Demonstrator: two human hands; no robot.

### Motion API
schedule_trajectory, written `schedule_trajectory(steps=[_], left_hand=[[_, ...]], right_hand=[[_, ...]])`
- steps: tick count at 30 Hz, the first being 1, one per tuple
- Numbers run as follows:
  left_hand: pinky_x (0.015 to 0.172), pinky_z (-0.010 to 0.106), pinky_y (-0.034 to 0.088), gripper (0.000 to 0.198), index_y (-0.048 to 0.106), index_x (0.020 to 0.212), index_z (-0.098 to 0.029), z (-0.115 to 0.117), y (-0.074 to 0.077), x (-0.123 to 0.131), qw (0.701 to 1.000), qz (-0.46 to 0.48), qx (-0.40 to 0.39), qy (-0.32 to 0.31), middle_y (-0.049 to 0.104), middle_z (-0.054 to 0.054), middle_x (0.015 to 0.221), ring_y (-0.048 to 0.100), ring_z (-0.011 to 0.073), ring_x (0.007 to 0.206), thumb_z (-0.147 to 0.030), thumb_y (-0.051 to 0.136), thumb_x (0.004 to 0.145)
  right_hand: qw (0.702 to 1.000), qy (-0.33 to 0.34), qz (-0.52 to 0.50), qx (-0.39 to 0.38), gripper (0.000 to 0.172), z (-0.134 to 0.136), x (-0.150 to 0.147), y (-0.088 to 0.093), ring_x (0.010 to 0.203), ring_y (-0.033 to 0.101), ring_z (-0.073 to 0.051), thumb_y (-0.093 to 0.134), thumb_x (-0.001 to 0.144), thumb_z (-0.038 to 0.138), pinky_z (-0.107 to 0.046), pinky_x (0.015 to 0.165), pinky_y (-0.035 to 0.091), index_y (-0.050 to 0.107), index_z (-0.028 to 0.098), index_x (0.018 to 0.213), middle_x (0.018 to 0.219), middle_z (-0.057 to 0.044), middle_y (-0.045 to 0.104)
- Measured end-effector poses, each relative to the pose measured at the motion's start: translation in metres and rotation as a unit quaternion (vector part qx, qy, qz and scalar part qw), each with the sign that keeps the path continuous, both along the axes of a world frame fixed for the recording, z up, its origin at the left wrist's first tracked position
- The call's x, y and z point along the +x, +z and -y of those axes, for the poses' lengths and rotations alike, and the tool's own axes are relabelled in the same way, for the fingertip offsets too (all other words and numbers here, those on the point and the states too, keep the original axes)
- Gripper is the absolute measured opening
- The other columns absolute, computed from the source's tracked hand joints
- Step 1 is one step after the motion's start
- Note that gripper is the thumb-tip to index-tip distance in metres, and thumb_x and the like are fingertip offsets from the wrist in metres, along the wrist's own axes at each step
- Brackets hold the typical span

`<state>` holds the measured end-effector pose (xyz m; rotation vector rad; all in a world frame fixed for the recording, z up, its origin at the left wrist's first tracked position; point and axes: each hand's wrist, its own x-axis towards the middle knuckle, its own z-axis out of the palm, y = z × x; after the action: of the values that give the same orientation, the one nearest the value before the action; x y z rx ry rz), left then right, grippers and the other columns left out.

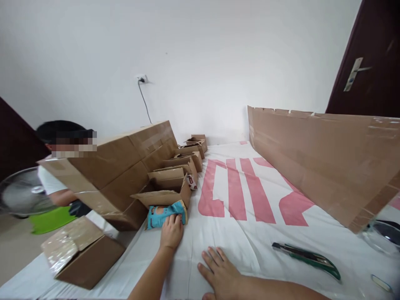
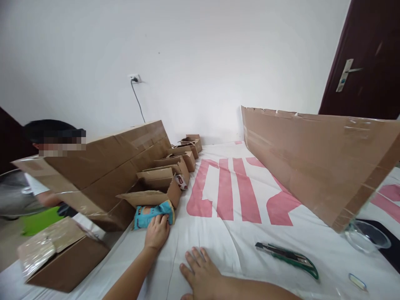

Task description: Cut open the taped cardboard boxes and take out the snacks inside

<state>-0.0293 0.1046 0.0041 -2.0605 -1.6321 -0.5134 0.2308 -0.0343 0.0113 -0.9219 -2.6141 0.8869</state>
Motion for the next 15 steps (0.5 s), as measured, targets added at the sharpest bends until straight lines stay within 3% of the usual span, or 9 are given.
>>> schedule_trajectory(steps=[5, 8, 10, 12, 15], left_hand=[[0.083, 0.04, 0.043, 0.031, 0.063, 0.11, -0.012, 0.013, 0.001, 0.014, 0.998, 0.027, -0.033, 0.036, 0.062, 0.015, 0.104, 0.055, 0.028, 0.095, -0.012, 0.049, 0.082], [0.09, 0.042, 0.043, 0.036, 0.059, 0.115, -0.011, 0.036, 0.003, 0.025, 0.997, 0.034, -0.055, 0.038, 0.06, 0.017, 0.115, 0.055, 0.0285, 0.104, -0.015, 0.051, 0.08], [0.092, 0.04, 0.044, 0.04, 0.059, 0.117, -0.016, 0.056, 0.014, 0.026, 0.997, 0.025, -0.079, 0.008, 0.06, 0.012, 0.119, 0.055, 0.0261, 0.108, -0.018, 0.055, 0.078], [0.097, 0.037, 0.043, 0.044, 0.059, 0.118, -0.023, 0.073, 0.04, 0.014, 0.994, 0.007, -0.103, -0.036, 0.059, 0.007, 0.125, 0.053, 0.0239, 0.116, -0.023, 0.06, 0.074], [0.106, 0.038, 0.035, 0.036, 0.061, 0.116, -0.026, 0.08, 0.109, -0.035, 0.993, -0.005, -0.109, -0.045, 0.056, 0.005, 0.132, 0.044, 0.0242, 0.127, -0.029, 0.056, 0.08]], right_hand=[[0.999, -0.023, 0.037, -0.005, 0.078, 0.004, -0.003, -0.002, 0.145, -0.002, -0.032, 0.049, 0.086, 0.058, -0.056, 0.116, 0.0, 0.022, 0.023, 0.15, 0.158, -0.012, 0.006], [0.998, -0.034, 0.054, 0.007, 0.076, 0.006, -0.003, -0.004, 0.146, 0.0, -0.031, 0.055, 0.085, 0.05, -0.054, 0.117, 0.001, 0.022, 0.027, 0.149, 0.159, -0.009, 0.008], [0.998, -0.037, 0.057, 0.016, 0.074, 0.007, -0.003, -0.004, 0.146, 0.001, -0.03, 0.055, 0.085, 0.048, -0.054, 0.117, 0.002, 0.023, 0.03, 0.149, 0.159, -0.007, 0.008], [0.997, -0.04, 0.06, 0.019, 0.072, 0.009, -0.002, -0.004, 0.146, 0.003, -0.031, 0.054, 0.085, 0.046, -0.055, 0.116, 0.003, 0.024, 0.03, 0.149, 0.159, -0.007, 0.009], [0.998, -0.032, 0.054, 0.027, 0.07, 0.01, -0.002, -0.004, 0.145, 0.005, -0.032, 0.053, 0.087, 0.047, -0.057, 0.116, 0.005, 0.025, 0.029, 0.149, 0.158, -0.009, 0.013]])
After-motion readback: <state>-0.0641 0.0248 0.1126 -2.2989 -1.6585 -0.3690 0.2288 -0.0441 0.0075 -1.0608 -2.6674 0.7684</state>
